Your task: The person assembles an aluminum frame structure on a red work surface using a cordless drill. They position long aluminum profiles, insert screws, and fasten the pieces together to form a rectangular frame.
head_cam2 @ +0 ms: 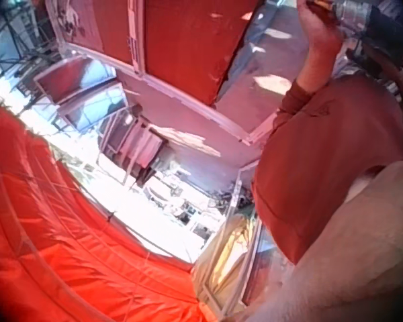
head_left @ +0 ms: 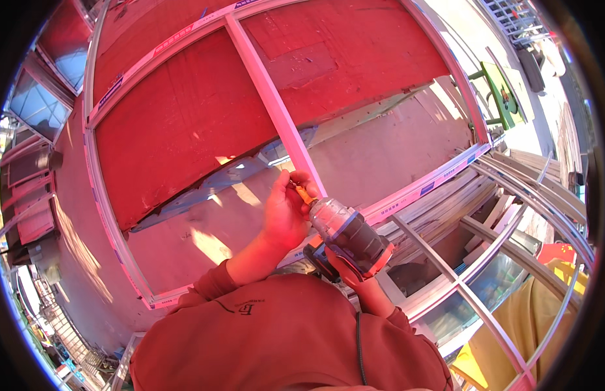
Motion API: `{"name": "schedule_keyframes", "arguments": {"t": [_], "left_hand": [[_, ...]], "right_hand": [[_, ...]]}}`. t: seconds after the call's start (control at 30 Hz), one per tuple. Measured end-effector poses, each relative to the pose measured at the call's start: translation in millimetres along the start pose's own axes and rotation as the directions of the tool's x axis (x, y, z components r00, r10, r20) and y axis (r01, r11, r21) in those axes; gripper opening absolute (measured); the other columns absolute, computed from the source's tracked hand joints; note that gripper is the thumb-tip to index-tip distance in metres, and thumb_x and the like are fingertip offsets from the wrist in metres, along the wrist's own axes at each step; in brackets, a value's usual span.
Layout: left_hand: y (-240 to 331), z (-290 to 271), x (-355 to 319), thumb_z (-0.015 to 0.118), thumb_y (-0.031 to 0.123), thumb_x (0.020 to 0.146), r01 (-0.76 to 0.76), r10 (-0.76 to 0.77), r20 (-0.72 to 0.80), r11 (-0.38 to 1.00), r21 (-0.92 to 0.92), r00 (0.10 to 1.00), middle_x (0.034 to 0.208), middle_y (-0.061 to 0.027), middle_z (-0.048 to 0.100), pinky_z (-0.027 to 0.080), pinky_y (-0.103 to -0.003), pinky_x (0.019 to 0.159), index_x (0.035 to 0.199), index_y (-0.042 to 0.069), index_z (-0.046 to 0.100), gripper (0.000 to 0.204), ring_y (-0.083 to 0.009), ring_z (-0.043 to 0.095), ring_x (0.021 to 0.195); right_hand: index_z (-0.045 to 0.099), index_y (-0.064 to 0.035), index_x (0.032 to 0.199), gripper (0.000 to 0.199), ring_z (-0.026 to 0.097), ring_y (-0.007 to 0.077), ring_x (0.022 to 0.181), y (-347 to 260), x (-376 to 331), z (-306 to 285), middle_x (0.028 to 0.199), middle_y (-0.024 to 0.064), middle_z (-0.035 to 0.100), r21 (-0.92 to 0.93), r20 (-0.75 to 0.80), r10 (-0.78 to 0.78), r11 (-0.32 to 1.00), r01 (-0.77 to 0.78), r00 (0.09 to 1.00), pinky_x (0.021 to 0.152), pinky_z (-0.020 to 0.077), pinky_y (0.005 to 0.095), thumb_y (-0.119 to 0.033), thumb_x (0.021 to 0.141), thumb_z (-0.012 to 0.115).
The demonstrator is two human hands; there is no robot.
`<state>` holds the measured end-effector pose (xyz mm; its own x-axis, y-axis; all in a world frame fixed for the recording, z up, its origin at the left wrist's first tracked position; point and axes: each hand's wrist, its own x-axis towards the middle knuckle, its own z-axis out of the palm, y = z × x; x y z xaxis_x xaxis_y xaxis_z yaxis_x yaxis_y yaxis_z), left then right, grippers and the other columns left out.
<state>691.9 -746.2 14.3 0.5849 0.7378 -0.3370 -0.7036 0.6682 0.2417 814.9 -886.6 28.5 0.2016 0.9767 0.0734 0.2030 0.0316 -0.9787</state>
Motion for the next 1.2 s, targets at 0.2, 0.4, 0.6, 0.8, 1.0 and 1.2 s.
{"name": "schedule_keyframes", "arguments": {"t": [0.2,0.4,0.6,0.8,1.0,1.2], "left_hand": [[24,-3,-32,0.040,0.042,0.106,0.065,-0.085,0.134,0.987,0.145,0.987,0.078,-0.0076,0.062,0.046,-0.028,0.058,0.099,0.009,0.064,0.041,-0.0147,0.051,0.065],[36,-44,-53,0.035,0.042,0.108,0.148,-0.233,0.174,0.905,0.398,0.957,0.080,-0.0102,0.063,0.049,-0.032,0.063,0.099,0.008,0.065,0.046,-0.0187,0.054,0.072],[26,-55,-68,0.033,0.040,0.108,0.149,-0.316,0.221,0.821,0.551,0.923,0.079,-0.0113,0.061,0.045,-0.034,0.066,0.095,0.008,0.061,0.045,-0.0199,0.053,0.072],[8,-46,-75,0.032,0.040,0.108,0.156,-0.339,0.267,0.833,0.532,0.902,0.076,-0.0104,0.059,0.044,-0.034,0.064,0.094,0.008,0.059,0.044,-0.0202,0.051,0.068],[-6,-42,-80,0.035,0.042,0.107,0.202,-0.414,0.320,0.824,0.529,0.852,0.082,-0.0139,0.062,0.047,-0.032,0.064,0.098,0.006,0.059,0.045,-0.0196,0.054,0.069],[-28,-21,-88,0.037,0.043,0.106,0.190,-0.374,0.307,0.849,0.493,0.875,0.089,-0.0166,0.064,0.049,-0.032,0.069,0.099,0.005,0.059,0.044,-0.0186,0.056,0.073]], "right_hand": [[0.062,-0.0033,0.117,0.039,0.065,0.0194,0.096,10,-57,37,0.108,0.0087,0.066,-0.071,-0.048,-0.077,0.995,0.074,0.996,0.082,0.0537,0.0331,-0.006,0.081,0.077],[0.063,-0.0056,0.102,0.039,0.061,0.0208,0.081,15,-85,110,0.092,0.0041,0.063,0.936,0.125,0.680,0.160,-0.313,0.722,0.073,0.0512,0.0318,-0.016,0.071,0.084],[0.063,-0.0025,0.118,0.051,0.063,0.0252,0.087,26,-122,160,0.100,0.0090,0.065,0.994,0.013,0.683,0.068,-0.082,0.731,0.080,0.0498,0.0336,-0.017,0.073,0.082],[0.061,0.0016,0.121,0.054,0.066,0.0275,0.095,4,-133,140,0.107,0.0118,0.067,0.181,-0.481,0.146,0.981,-0.066,0.865,0.084,0.0502,0.0350,-0.020,0.075,0.082],[0.063,0.0010,0.116,0.051,0.066,0.0301,0.096,-1,-149,140,0.111,0.0131,0.067,0.682,-0.344,0.531,0.708,-0.183,0.774,0.083,0.0523,0.0375,-0.018,0.073,0.083],[0.048,0.0054,0.132,0.055,0.068,0.0246,0.094,11,-165,107,0.113,0.0163,0.066,0.473,-0.271,0.238,0.877,-0.086,0.933,0.080,0.0571,0.0361,-0.020,0.089,0.071]]}}
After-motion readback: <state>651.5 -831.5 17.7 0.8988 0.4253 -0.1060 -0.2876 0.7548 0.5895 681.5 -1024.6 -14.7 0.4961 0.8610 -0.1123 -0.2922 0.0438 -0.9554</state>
